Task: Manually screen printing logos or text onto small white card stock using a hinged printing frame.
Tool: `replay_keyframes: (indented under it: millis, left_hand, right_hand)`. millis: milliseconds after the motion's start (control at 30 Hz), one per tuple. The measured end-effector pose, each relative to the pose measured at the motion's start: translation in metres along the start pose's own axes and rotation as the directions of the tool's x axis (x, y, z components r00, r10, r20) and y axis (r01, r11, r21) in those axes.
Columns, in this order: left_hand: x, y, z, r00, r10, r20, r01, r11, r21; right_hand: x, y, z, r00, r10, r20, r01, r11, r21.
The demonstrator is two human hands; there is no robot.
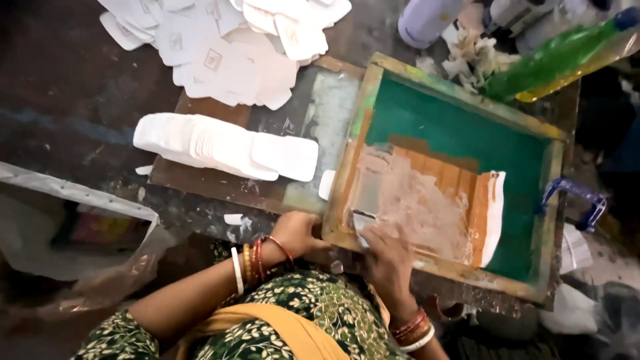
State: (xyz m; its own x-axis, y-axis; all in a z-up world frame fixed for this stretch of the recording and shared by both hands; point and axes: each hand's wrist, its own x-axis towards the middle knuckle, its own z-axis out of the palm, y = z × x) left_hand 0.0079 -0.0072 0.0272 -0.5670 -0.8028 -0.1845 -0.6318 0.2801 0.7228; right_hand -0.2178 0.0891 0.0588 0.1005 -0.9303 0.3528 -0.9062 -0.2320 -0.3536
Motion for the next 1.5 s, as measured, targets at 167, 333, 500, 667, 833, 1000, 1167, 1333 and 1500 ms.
replay_keyframes:
  millis: [167,333,500,667,833,1000,1167,1333,1500]
  left_hand:
    - [0.005,0.042,-0.040,0.979,0.181,0.097,-0.117,0.881,-0.458]
    - [0.081,0.009,-0.019,0.733,0.531,-0.426,-0.464,0.847,0.259]
    - [0.120,-0.016,-0.003,0.962,0.263,-0.077,-0.219,0.905,0.364]
    - [0.130,-0.025,-0.096,0.767,-0.140,-0.627,-0.119,0.928,-0.352]
    - [0.098,-0.043,-0.059,0.648,0.233,-0.725,0.028,0.944,0.329]
    - [0.072,-0.026,0.018,0.812,0.494,-0.311,-0.387,0.855,0.346]
    - [0.105,0.009,0.051,0.805,0.529,-0.270,-0.458,0.842,0.285]
    - [0.095,0.030,0.067,0.824,0.545,-0.155,-0.490,0.823,0.287]
    - [0.081,0.023,0.072,0.746,0.638,-0.191,-0.568,0.759,0.317]
  right_hand:
    - [0.007,-0.004,-0.044,0.891,-0.068,-0.448,0.065,0.998,-0.022]
    - [0.007,-0.005,-0.080,0.729,-0.064,-0.682,0.000,0.996,-0.094]
    - [0.004,-0.003,-0.081,0.738,-0.036,-0.673,-0.023,0.997,-0.078]
    - [0.000,0.006,-0.087,0.702,-0.007,-0.712,-0.049,0.997,-0.059]
    - [0.000,0.018,-0.093,0.621,0.010,-0.784,-0.034,0.999,-0.014]
    - [-0.003,0.015,-0.109,0.554,-0.015,-0.833,-0.083,0.994,-0.073]
    - [0.000,0.016,-0.116,0.539,0.057,-0.841,-0.139,0.990,-0.021]
    - [0.000,0.024,-0.119,0.484,0.031,-0.874,-0.089,0.996,-0.013]
    - [-0.002,0.029,-0.116,0.462,0.104,-0.881,-0.034,0.994,0.100]
